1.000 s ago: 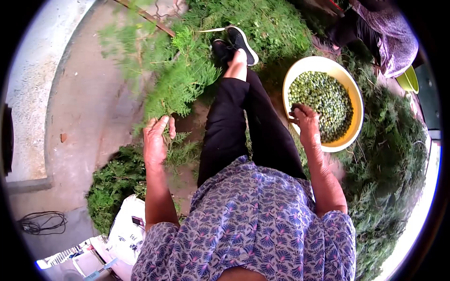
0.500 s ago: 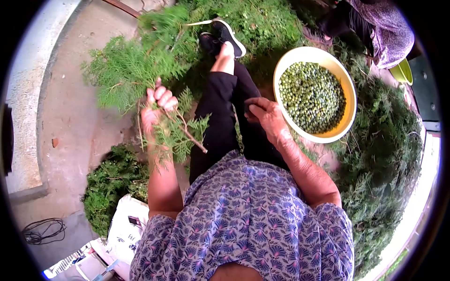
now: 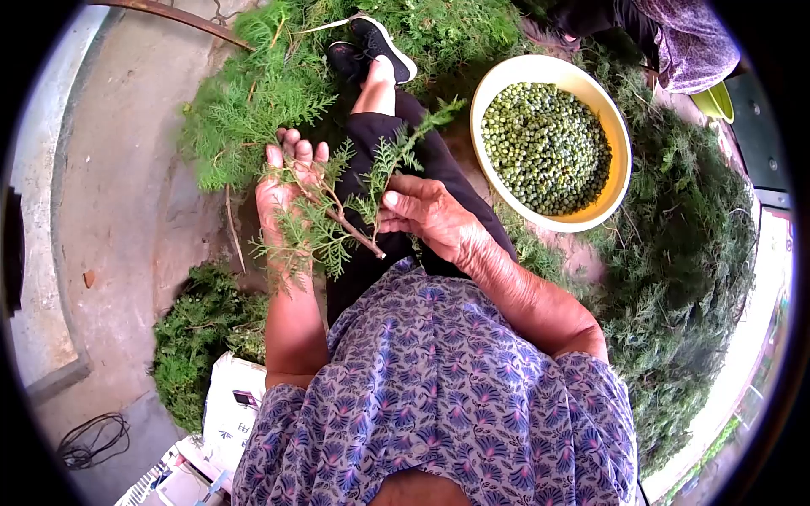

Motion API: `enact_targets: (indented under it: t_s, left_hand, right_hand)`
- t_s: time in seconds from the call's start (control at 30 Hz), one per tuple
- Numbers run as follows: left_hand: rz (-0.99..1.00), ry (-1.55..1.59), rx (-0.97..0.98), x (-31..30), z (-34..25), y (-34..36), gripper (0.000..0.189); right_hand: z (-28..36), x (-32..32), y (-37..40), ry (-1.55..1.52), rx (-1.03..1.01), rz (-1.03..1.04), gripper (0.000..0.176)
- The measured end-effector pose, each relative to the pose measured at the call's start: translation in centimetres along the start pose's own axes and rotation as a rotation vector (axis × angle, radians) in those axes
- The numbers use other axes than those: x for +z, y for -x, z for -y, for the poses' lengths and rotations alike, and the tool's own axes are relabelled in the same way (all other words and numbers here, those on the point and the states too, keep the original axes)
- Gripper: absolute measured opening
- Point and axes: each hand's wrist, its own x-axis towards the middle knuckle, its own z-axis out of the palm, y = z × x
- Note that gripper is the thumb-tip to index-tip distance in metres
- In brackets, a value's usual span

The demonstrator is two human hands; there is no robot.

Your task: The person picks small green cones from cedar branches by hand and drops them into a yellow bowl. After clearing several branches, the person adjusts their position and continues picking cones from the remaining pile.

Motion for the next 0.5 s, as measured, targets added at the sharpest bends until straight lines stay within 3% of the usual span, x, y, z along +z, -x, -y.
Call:
enact_targets:
  t_s: [0.13, 0.2, 0.23, 0.3, 0.33, 0.37, 0.4, 0.47, 0.5]
  left_hand:
    - [-0.01, -0.199, -0.056, 0.3, 1.5, 0.0, 0.033]
    - [0.01, -0.32, -0.068, 0.3, 2.2, 0.1, 0.037]
    - [0.004, -0.421, -0.067, 0.8, 2.5, 0.4, 0.038]
    - [-0.042, -0.636, -0.094, 2.3, 3.0, 0.9, 0.043]
    - [-0.116, -0.583, -0.14, 2.7, 3.4, 0.9, 0.045]
    - [-0.025, -0.587, -0.105, 2.1, 3.7, 1.0, 0.045]
    - [0.068, -0.59, -0.068, 1.0, 4.1, 1.0, 0.044]
    - [0.005, -0.585, -0.088, 1.0, 4.5, 1.3, 0.038]
    - [-0.05, -0.633, -0.115, 1.1, 4.5, 1.5, 0.036]
  right_hand:
    - [1.3, 1.6, -0.1, 0.106, -0.09, -0.186, 0.033]
    - [2.0, 2.2, 0.1, 0.653, -0.166, -0.226, 0.036]
    - [1.4, 1.7, -0.4, 0.862, -0.383, -0.148, 0.042]
    - [0.5, 1.5, -0.7, 1.02, -0.458, -0.151, 0.061]
    - [0.2, 1.6, -0.8, 1.047, -0.527, -0.128, 0.067]
    - [-0.5, 1.3, -1.0, 1.243, -0.654, -0.151, 0.077]
    - [-1.1, 1.2, -1.2, 1.341, -0.667, -0.179, 0.077]
    - [-1.3, 1.5, -1.2, 1.349, -0.69, -0.171, 0.078]
    - [-1.1, 1.8, -0.9, 1.316, -0.601, -0.135, 0.073]
